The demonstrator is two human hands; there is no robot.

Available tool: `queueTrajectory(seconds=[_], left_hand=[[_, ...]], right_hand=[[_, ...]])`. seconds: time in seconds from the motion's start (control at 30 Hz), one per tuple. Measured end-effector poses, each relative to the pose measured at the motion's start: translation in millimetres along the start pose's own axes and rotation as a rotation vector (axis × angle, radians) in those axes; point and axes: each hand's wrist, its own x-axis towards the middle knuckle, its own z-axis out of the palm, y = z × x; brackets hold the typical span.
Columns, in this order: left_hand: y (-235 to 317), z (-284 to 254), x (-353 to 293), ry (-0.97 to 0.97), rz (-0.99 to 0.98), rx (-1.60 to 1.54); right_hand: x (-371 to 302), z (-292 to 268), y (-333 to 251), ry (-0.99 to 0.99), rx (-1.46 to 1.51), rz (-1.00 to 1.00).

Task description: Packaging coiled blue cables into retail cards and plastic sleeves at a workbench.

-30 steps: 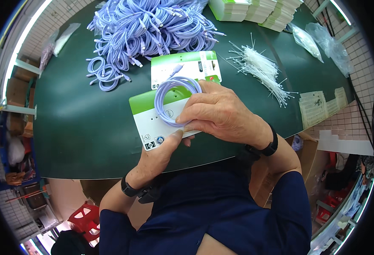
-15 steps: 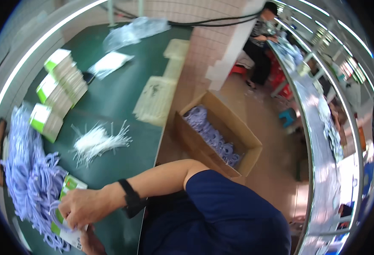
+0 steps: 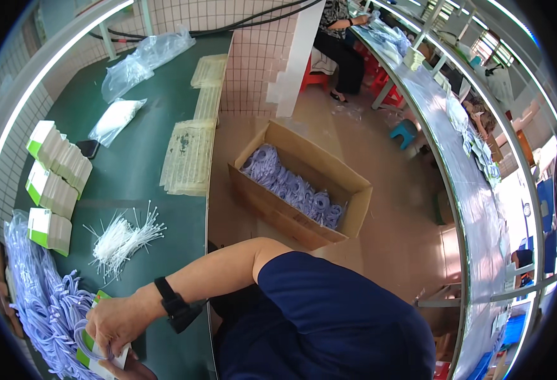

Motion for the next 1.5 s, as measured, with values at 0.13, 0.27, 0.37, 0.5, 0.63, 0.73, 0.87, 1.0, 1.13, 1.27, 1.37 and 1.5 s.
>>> queueTrajectory(seconds=[0.13, 0.27, 0.37, 0.5, 0.63, 0.73, 0.87, 1.0, 1.13, 1.27, 1.37, 1.5], left_hand=[[-54, -33, -2, 0.097, -0.362, -0.738], [-42, -17, -6, -0.012, -0.352, -0.855], [-18, -12, -10, -0.019, -0.269, -0.763], [9, -32, -18, -0.003, -0.197, -0.616], [5, -38, -15, -0.007, -0.311, -0.619], [13, -36, -12, 0.119, -0.310, -0.597], [16, -36, -3, 0.150, -0.187, -0.597], [17, -39, 1, 0.138, -0.169, -0.601], [12, -40, 2, 0.111, -0.205, -0.578], [8, -43, -3, 0.074, -0.296, -0.559], [8, -42, -2, 0.099, -0.283, -0.533], [7, -40, 2, 0.154, -0.257, -0.489]], right_hand=[[6, 0, -1, -0.092, 0.212, 0.038], [15, -34, -23, -0.207, 0.061, 0.145], [27, -36, -29, -0.297, 0.034, 0.159], [39, -14, -31, -0.351, 0.151, 0.150], [41, -2, -31, -0.378, 0.113, 0.176], [40, 1, -33, -0.374, 0.132, 0.207], [39, 4, -42, -0.324, 0.088, 0.261], [38, 6, -48, -0.314, 0.130, 0.335], [40, 6, -43, -0.331, 0.099, 0.294], [40, 2, -41, -0.378, 0.098, 0.288], [36, 5, -39, -0.352, 0.113, 0.277], [29, 10, -35, -0.305, 0.102, 0.255]])
